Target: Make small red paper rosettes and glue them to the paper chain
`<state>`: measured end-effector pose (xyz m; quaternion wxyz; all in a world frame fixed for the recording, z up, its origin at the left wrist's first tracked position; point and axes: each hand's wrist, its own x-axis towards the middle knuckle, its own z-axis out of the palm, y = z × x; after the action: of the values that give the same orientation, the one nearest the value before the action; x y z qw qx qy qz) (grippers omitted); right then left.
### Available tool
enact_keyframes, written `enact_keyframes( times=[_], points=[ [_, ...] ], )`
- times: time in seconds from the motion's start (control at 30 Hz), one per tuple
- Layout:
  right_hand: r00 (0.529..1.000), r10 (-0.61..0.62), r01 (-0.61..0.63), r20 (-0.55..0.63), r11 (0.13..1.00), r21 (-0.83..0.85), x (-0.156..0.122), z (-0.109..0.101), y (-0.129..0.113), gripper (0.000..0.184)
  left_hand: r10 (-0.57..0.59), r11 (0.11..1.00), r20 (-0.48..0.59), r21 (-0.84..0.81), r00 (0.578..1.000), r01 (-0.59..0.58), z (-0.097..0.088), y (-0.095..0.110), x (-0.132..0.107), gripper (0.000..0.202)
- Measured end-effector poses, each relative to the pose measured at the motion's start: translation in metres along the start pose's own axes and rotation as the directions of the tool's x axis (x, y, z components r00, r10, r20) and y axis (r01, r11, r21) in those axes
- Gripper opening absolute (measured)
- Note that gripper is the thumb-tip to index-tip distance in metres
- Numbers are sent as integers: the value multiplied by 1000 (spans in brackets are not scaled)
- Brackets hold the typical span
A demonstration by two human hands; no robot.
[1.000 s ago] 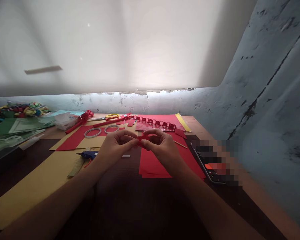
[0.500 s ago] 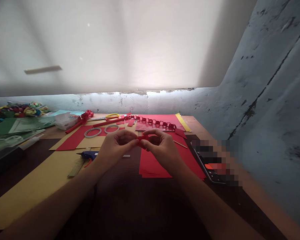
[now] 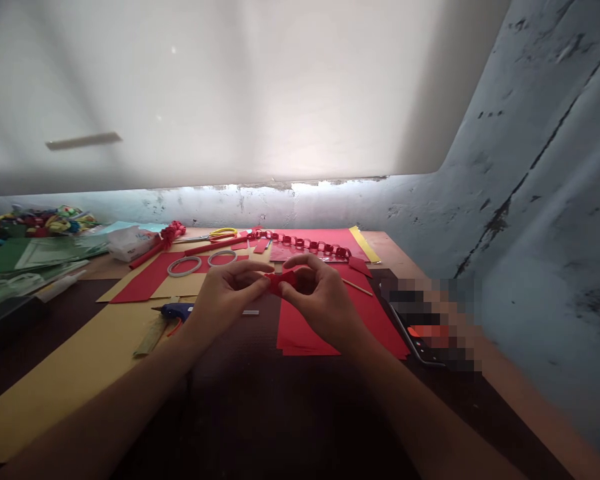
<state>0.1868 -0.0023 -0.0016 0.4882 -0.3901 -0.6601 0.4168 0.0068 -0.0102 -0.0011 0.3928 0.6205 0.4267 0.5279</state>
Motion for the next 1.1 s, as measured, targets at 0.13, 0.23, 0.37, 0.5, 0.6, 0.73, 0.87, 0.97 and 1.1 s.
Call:
enact_keyframes(
  times=[0.13, 0.23, 0.37, 0.5, 0.6, 0.73, 0.87, 0.97, 1.1],
  points=[
    [1000, 9, -9, -7, 1000, -19, 0, 0, 1, 30, -36, 999, 53, -1, 998, 36, 0, 1, 0, 27],
    [1000, 18, -19, -3, 999, -29, 0, -1, 2, 31, -43, 998, 125, 44, 991, 38, 0, 0, 1, 27],
    [999, 29, -29, -19, 999, -16, 0, 0, 1, 29, -39, 998, 102, 44, 994, 35, -1, 0, 2, 31],
    [998, 47, -46, -36, 999, 14, 0, 0, -1, 24, -31, 999, 75, 17, 997, 30, -2, -2, 3, 30],
    [998, 48, -47, -31, 998, 50, 1, 0, -2, 23, -38, 998, 80, 57, 996, 33, -2, -3, 3, 29],
    [999, 49, -49, -19, 998, 33, 1, -1, -2, 19, -52, 997, 168, 69, 984, 41, -1, -3, 4, 25],
    [999, 46, -46, -18, 999, -24, 1, 0, -2, 15, -64, 996, 186, 73, 981, 51, -1, -4, 3, 24],
    [997, 43, -48, -64, 996, -71, 0, 1, -3, 18, -84, 994, 174, 84, 981, 71, -1, -4, 3, 25],
    [997, 40, -45, -63, 996, -78, -1, 0, -3, 23, -89, 990, 191, 122, 977, 66, -1, -2, 2, 26]
  ],
)
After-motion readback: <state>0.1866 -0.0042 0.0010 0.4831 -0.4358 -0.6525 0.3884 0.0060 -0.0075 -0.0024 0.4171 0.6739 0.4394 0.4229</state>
